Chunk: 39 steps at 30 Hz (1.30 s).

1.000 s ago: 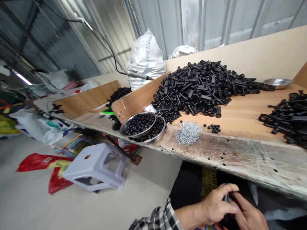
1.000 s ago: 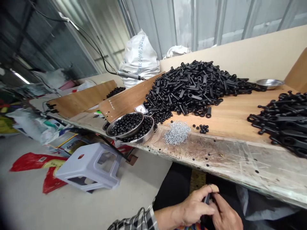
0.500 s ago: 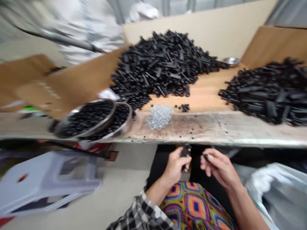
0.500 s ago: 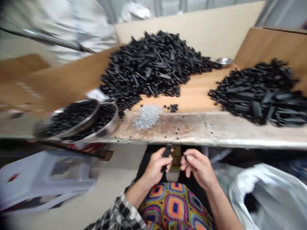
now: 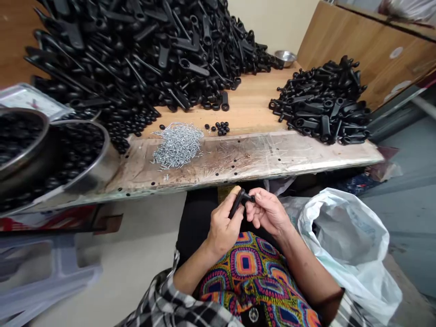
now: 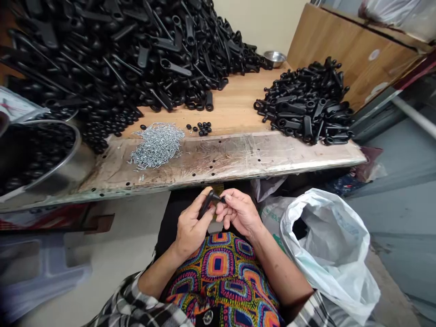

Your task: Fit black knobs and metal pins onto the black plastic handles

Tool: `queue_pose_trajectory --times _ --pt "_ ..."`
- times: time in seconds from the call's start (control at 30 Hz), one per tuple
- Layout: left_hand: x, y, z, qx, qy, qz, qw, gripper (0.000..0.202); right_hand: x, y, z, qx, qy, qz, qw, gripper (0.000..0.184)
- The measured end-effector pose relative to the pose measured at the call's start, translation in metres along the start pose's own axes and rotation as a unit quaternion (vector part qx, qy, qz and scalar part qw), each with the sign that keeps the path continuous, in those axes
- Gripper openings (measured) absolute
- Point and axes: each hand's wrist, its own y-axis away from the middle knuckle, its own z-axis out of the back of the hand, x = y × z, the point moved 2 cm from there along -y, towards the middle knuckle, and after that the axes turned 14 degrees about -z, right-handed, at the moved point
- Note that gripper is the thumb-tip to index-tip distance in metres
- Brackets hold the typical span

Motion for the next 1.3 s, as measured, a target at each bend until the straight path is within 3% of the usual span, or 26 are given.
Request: queue_pose_trajectory --times 0.23,0.63,0.83,1.03,1.2,1.3 --pt "0.003 0.002 -0.002 0.005 -0.077 -0.105 0.991 0.044 -0.004 -0.006 -0.006 -0.035 -0.022 0.032 0.999 0.021" --pt "0.004 0.007 -0.008 0.001 -0.197 -0.176 0.964 0.054 -0.005 -0.002 -0.009 -0.078 -0.027 0.041 0.996 0.022" --pt "0.002 0.008 -0.012 0.012 -0.287 -0.202 0.936 0.059 -0.006 0.000 -0.006 -0.091 -0.038 0.020 0.995 0.026" --pt "-0.004 0.007 -0.012 0.015 -0.383 -0.269 0.884 0.060 -0.001 0.007 -0.003 -0.098 -0.025 -0.017 0.995 0.027" --pt "-0.005 0.005 -0.023 -0.018 -0.381 -0.267 0.885 0.063 0.001 0.010 -0.006 -0.187 0.022 0.088 0.978 0.024" --pt "0.001 0.003 -0.031 -0.034 -0.382 -0.263 0.886 0.062 0.004 0.005 -0.007 -0.169 -0.021 0.049 0.984 0.025"
